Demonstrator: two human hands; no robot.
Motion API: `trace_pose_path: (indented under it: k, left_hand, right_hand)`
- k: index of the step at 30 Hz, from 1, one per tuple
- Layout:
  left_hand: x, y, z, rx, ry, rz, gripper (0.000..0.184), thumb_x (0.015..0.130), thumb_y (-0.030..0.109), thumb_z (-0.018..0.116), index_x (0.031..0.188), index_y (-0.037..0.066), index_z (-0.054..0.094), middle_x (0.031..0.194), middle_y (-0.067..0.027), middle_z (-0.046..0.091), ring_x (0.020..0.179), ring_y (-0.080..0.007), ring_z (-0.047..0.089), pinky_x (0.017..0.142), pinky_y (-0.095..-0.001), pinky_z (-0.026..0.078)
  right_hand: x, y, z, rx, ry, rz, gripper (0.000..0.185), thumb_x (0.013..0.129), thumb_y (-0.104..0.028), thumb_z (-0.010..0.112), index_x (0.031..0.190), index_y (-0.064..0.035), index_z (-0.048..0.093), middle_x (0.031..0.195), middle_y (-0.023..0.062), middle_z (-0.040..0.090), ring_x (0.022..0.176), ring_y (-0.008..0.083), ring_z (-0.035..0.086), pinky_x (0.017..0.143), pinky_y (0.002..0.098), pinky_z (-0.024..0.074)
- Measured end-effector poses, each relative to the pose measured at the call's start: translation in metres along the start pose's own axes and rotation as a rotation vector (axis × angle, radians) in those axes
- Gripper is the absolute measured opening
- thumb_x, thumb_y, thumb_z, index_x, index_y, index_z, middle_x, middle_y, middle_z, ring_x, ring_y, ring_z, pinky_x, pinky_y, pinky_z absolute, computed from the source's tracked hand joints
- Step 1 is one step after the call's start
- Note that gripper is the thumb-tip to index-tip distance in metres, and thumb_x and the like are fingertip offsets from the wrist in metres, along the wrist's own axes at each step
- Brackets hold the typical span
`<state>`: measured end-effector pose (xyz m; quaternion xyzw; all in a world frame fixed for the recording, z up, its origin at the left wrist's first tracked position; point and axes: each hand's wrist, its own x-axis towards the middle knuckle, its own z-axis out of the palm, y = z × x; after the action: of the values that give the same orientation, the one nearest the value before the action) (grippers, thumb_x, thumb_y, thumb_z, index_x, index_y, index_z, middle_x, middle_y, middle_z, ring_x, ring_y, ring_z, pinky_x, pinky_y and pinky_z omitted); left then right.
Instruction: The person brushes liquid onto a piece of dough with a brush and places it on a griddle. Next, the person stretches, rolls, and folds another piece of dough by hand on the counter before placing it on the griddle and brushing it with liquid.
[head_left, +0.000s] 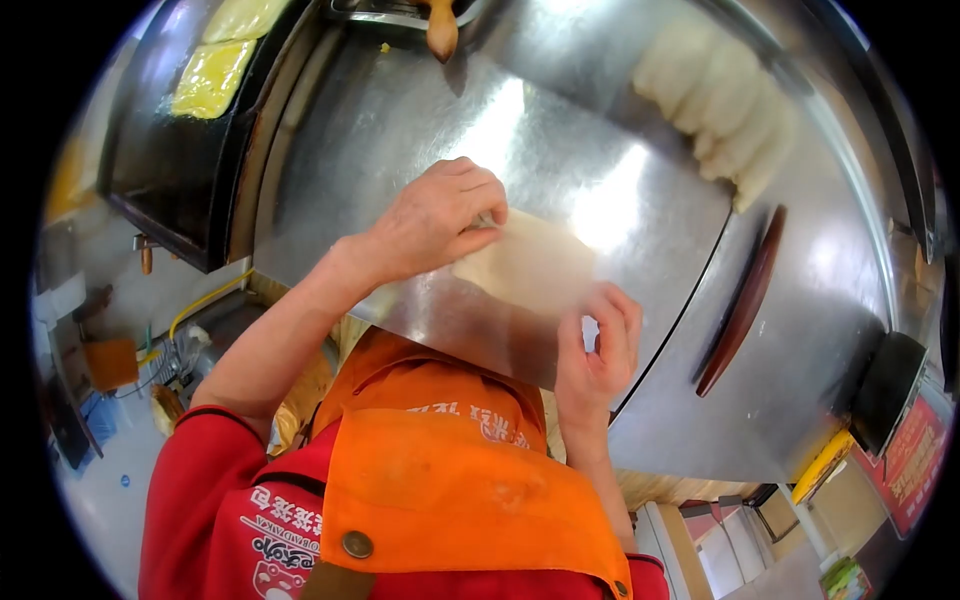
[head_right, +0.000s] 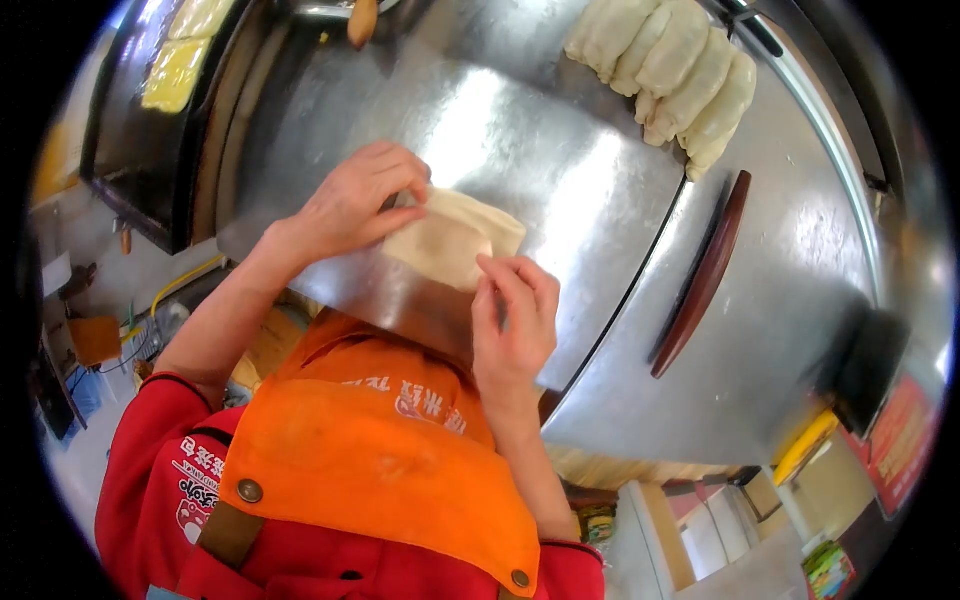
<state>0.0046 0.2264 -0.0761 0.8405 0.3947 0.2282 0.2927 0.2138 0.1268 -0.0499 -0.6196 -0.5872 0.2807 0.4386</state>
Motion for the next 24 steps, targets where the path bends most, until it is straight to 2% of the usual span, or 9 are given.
trace_pose_path:
  k: [6,12,15,18,20,21,23,24]
  left_hand:
    - [0.002,-0.001,-0.001,0.045,-0.004,0.037,0.017,0.075,0.007,0.072,0.089,0.006,0.061,0.088,-0.0073,0.06,0.087,-0.0283,0.057,0.078,-0.038,0.045]
    - [0.006,-0.012,-0.009,-0.098,-0.091,-0.105,0.018,0.078,0.011,0.071,0.094,0.007,0.064,0.085,-0.0061,0.06,0.082,-0.0286,0.056,0.08,-0.0387,0.043]
    - [0.009,-0.006,-0.012,0.032,-0.052,-0.213,0.025,0.079,0.013,0.07,0.103,0.008,0.065,0.091,-0.007,0.062,0.088,-0.0293,0.057,0.083,-0.0395,0.044]
    - [0.009,-0.001,-0.011,0.149,-0.039,-0.153,0.042,0.079,0.014,0.07,0.12,0.009,0.061,0.11,-0.0106,0.061,0.103,-0.0308,0.056,0.094,-0.0413,0.043]
    - [0.004,0.012,0.001,0.195,0.049,-0.087,0.053,0.079,0.015,0.07,0.128,0.008,0.055,0.127,-0.0126,0.054,0.118,-0.0315,0.05,0.103,-0.0429,0.039]
    - [-0.001,0.02,0.01,0.218,0.094,-0.055,0.058,0.078,0.016,0.071,0.133,0.007,0.052,0.135,-0.0137,0.051,0.126,-0.0318,0.047,0.107,-0.0437,0.037]
    - [-0.012,0.038,0.03,0.265,0.007,0.004,0.065,0.078,0.018,0.071,0.137,0.005,0.048,0.144,-0.0136,0.044,0.134,-0.0316,0.04,0.111,-0.0457,0.033]
    - [-0.018,0.044,0.041,0.288,-0.037,0.035,0.069,0.077,0.019,0.072,0.139,0.004,0.045,0.148,-0.0136,0.04,0.138,-0.0315,0.037,0.113,-0.0467,0.03]
  right_hand:
    - [-0.002,0.031,0.004,0.005,0.008,0.115,0.028,0.084,0.009,0.064,0.107,-0.0046,0.068,0.108,0.0093,0.058,0.085,0.0163,0.06,0.07,0.0267,0.053]
    - [0.0,0.026,0.006,-0.011,-0.002,0.123,0.028,0.084,0.008,0.065,0.109,-0.0047,0.067,0.108,0.0084,0.057,0.081,0.0146,0.059,0.069,0.0259,0.0521]
    - [0.002,0.029,0.009,-0.034,0.003,0.135,0.028,0.084,0.007,0.065,0.11,-0.0046,0.067,0.108,0.0081,0.056,0.08,0.0141,0.059,0.069,0.0257,0.0515]
    - [0.002,0.03,0.011,-0.04,0.005,0.169,0.028,0.084,0.006,0.065,0.11,-0.0045,0.067,0.108,0.0078,0.056,0.08,0.0137,0.058,0.068,0.0254,0.051]
    - [0.002,0.029,0.01,-0.044,0.006,0.169,0.026,0.085,0.006,0.065,0.109,-0.0045,0.067,0.108,0.0075,0.056,0.078,0.013,0.058,0.067,0.0247,0.0506]
    - [0.001,0.029,0.009,-0.05,-0.008,0.186,0.027,0.085,0.006,0.065,0.11,-0.0043,0.067,0.11,0.0078,0.056,0.081,0.0146,0.058,0.069,0.026,0.0508]
    - [0.001,0.029,0.006,-0.058,-0.04,0.215,0.028,0.084,0.005,0.065,0.111,-0.0038,0.066,0.113,0.0084,0.057,0.087,0.0179,0.059,0.074,0.0285,0.0513]
    - [0.001,0.03,0.006,-0.138,-0.043,0.139,0.032,0.083,0.003,0.067,0.115,-0.0041,0.065,0.119,0.0098,0.056,0.095,0.0211,0.059,0.081,0.0318,0.0499]
